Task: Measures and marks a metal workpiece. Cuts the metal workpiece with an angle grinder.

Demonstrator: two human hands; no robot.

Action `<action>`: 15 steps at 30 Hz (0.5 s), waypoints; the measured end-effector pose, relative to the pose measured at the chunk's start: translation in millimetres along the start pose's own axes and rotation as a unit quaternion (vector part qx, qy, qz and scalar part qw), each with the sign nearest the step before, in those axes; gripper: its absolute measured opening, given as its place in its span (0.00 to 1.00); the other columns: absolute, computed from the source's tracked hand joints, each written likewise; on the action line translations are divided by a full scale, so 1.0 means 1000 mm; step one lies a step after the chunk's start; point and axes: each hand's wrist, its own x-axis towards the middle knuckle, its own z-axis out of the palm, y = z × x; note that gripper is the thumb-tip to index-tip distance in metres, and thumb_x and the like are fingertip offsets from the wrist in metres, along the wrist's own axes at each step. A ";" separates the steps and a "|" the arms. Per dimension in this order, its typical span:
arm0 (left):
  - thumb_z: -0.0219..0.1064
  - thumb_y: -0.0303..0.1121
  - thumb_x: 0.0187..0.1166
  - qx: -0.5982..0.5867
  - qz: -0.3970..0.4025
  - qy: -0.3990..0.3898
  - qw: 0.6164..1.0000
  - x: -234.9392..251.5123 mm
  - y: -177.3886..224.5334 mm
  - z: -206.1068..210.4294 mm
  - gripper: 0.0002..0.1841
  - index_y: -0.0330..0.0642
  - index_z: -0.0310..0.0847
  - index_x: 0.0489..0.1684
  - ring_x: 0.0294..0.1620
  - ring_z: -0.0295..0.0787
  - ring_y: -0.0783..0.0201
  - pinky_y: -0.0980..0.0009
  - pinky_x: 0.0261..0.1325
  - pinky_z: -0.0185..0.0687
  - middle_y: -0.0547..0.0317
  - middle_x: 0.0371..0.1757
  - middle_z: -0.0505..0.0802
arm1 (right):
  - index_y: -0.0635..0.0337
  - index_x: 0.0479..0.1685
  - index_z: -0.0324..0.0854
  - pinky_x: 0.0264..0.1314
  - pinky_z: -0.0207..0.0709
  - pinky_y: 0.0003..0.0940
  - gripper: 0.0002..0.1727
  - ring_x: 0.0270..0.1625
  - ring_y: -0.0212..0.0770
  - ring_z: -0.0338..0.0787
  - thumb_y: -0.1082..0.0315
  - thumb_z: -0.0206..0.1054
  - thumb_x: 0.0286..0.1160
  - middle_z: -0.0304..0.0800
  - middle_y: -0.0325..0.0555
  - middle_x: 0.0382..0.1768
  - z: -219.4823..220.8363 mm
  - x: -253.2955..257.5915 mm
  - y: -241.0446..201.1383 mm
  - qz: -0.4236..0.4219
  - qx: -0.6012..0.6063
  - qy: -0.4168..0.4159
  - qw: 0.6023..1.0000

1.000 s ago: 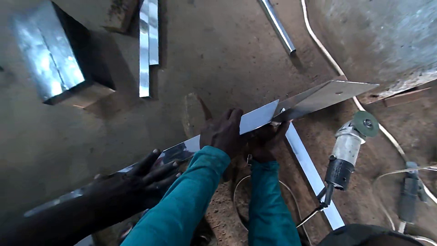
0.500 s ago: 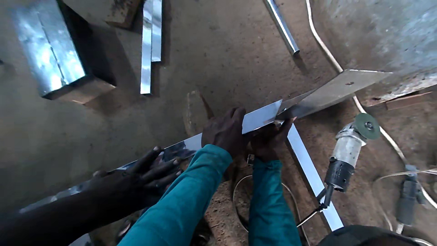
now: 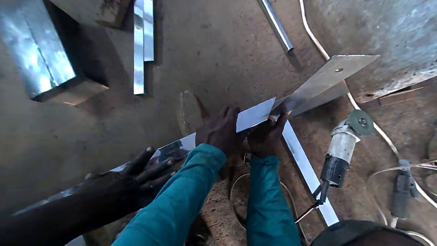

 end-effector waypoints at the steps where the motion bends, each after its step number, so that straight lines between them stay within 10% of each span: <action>1: 0.76 0.54 0.72 -0.004 0.001 -0.002 1.000 0.000 0.000 0.000 0.33 0.44 0.80 0.73 0.55 0.92 0.41 0.36 0.54 0.82 0.45 0.66 0.90 | 0.38 0.63 0.73 0.48 0.86 0.44 0.39 0.51 0.35 0.89 0.21 0.32 0.78 0.88 0.35 0.47 0.001 0.000 -0.001 -0.002 -0.004 0.005 1.000; 11: 0.76 0.56 0.71 0.025 0.002 -0.005 1.000 0.002 -0.003 0.002 0.32 0.49 0.80 0.70 0.52 0.93 0.44 0.40 0.50 0.84 0.49 0.60 0.92 | 0.42 0.50 0.75 0.36 0.84 0.39 0.41 0.35 0.34 0.87 0.20 0.31 0.76 0.84 0.36 0.32 0.003 0.002 -0.002 0.003 -0.020 0.031 0.999; 15: 0.77 0.55 0.70 0.019 0.007 -0.001 1.000 0.002 -0.004 0.004 0.31 0.48 0.81 0.69 0.52 0.93 0.43 0.39 0.49 0.84 0.47 0.59 0.92 | 0.41 0.60 0.75 0.48 0.86 0.45 0.42 0.49 0.36 0.89 0.20 0.32 0.76 0.87 0.37 0.45 0.004 0.001 -0.003 0.006 -0.029 0.034 0.999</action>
